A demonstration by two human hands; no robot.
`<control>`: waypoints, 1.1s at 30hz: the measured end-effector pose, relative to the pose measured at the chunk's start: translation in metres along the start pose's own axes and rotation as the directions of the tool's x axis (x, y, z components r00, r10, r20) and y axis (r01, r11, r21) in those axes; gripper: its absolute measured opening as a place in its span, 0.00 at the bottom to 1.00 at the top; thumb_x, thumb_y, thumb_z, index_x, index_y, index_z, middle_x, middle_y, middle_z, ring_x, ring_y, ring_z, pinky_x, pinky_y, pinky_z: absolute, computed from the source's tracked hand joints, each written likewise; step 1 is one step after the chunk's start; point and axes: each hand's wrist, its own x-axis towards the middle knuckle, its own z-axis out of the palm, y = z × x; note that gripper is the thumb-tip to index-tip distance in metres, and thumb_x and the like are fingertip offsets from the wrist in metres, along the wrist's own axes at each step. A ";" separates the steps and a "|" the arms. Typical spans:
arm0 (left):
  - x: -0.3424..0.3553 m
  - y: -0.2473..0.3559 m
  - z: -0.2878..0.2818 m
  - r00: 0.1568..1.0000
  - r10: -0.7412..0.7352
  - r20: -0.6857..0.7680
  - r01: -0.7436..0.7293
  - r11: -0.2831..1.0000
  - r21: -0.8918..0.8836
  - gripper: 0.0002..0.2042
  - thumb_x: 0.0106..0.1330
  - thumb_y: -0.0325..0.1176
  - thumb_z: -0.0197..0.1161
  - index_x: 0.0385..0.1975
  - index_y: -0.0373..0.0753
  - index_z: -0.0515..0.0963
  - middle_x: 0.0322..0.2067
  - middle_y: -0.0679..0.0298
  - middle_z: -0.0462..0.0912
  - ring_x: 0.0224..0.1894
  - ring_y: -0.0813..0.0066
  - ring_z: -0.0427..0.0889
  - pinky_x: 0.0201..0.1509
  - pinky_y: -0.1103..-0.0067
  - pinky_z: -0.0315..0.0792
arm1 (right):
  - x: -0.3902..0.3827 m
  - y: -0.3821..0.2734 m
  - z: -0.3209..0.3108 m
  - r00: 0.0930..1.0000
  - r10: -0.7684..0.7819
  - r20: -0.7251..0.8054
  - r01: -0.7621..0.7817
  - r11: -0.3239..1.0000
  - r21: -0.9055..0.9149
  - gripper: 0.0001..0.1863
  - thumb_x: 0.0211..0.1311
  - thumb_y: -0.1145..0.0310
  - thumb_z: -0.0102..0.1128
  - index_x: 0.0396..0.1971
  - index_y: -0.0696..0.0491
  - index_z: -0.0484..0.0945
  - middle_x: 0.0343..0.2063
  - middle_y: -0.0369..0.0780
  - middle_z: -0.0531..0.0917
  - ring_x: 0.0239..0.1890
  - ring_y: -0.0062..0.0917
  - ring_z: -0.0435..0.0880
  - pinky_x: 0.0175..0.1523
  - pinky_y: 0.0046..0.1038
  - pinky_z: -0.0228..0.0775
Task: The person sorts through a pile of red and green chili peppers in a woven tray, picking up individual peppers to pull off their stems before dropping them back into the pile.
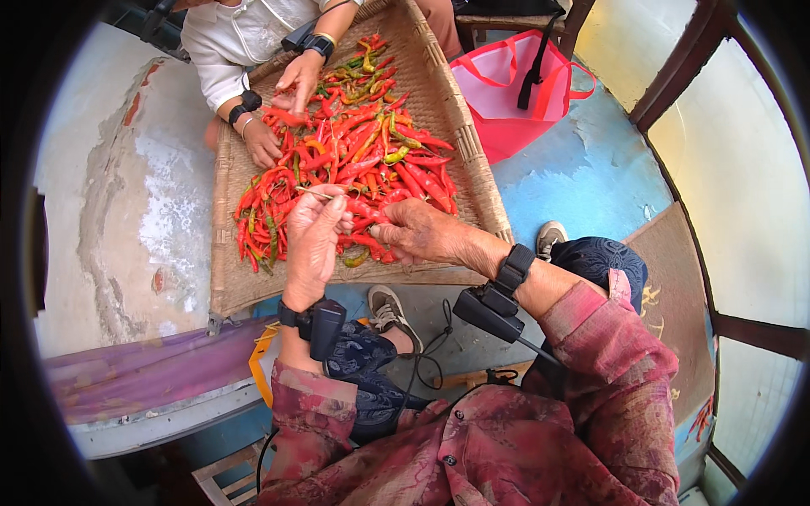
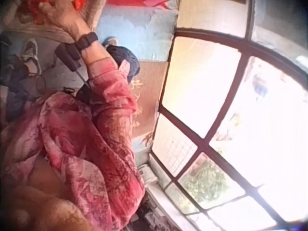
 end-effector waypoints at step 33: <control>-0.003 -0.010 0.035 0.930 0.280 0.238 -0.348 0.464 0.815 0.11 0.52 0.23 0.63 0.36 0.35 0.75 0.29 0.56 0.77 0.31 0.60 0.77 0.35 0.71 0.71 | -0.001 0.004 -0.011 0.673 -0.701 -0.238 0.184 0.470 -0.863 0.07 0.58 0.69 0.55 0.34 0.56 0.76 0.27 0.45 0.78 0.34 0.40 0.76 0.39 0.36 0.68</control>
